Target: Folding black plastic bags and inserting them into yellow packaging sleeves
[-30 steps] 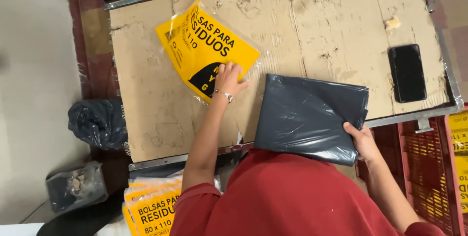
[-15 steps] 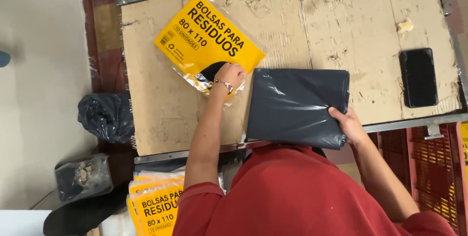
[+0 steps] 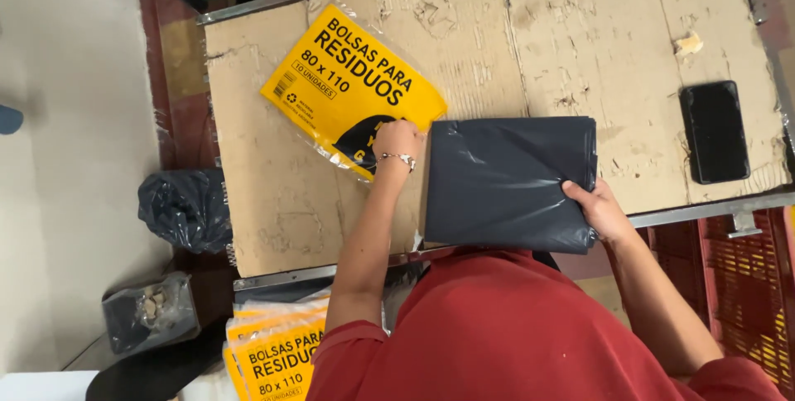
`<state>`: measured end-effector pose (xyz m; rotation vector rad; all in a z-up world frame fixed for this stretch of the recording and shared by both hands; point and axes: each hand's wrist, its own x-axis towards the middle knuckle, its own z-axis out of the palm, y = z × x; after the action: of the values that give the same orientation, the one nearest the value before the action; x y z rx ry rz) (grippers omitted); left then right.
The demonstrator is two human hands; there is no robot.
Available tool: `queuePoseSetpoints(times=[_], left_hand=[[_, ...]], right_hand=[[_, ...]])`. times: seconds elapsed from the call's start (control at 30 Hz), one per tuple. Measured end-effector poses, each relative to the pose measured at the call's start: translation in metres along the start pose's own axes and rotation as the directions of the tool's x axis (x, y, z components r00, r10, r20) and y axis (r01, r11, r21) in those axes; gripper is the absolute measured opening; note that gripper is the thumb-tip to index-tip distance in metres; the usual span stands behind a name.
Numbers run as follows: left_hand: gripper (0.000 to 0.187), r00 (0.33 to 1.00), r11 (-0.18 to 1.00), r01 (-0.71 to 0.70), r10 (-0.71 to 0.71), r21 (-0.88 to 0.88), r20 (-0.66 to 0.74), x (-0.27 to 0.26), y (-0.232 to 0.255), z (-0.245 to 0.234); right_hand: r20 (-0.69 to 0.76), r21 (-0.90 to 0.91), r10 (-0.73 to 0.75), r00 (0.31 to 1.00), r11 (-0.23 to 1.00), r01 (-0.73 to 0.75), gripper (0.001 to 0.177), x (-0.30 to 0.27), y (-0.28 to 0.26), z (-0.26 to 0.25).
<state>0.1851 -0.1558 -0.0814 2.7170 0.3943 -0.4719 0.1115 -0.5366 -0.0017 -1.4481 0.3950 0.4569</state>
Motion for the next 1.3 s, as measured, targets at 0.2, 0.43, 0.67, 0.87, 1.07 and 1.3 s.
queuePoseSetpoints(times=[0.2,0.43,0.67,0.87,1.07,1.3], left_hand=[[0.02,0.992,0.993,0.119,-0.12,-0.015,-0.033,-0.014,0.014,-0.017],[0.032,0.892,0.989,0.04,0.031,0.146,-0.451,-0.03,0.019,0.007],[0.037,0.776,0.974,-0.057,0.18,0.218,-0.604,-0.018,-0.005,0.036],[0.032,0.83,0.973,-0.149,0.22,0.176,-0.512,-0.062,-0.027,0.016],[0.029,0.811,0.958,0.278,-0.195,0.069,-0.551,-0.106,-0.075,0.031],[0.054,0.832,0.911,0.395,-0.408,-0.114,-0.377,-0.135,-0.083,-0.004]], right_hand=[[0.052,-0.05,0.007,0.999,0.999,-0.005,0.007,-0.007,-0.011,0.0],[0.022,-0.045,-0.008,1.0,0.999,0.009,0.009,-0.001,-0.008,-0.01],[0.058,-0.049,-0.006,0.998,0.999,0.009,0.012,0.013,0.001,0.001],[0.053,-0.087,0.066,0.996,0.994,-0.061,0.02,0.038,-0.013,0.029],[-0.195,-0.113,0.033,0.98,0.992,-0.056,0.048,0.048,0.022,0.094],[0.453,-0.726,0.514,0.728,0.687,-0.033,0.037,-0.005,0.0,0.103]])
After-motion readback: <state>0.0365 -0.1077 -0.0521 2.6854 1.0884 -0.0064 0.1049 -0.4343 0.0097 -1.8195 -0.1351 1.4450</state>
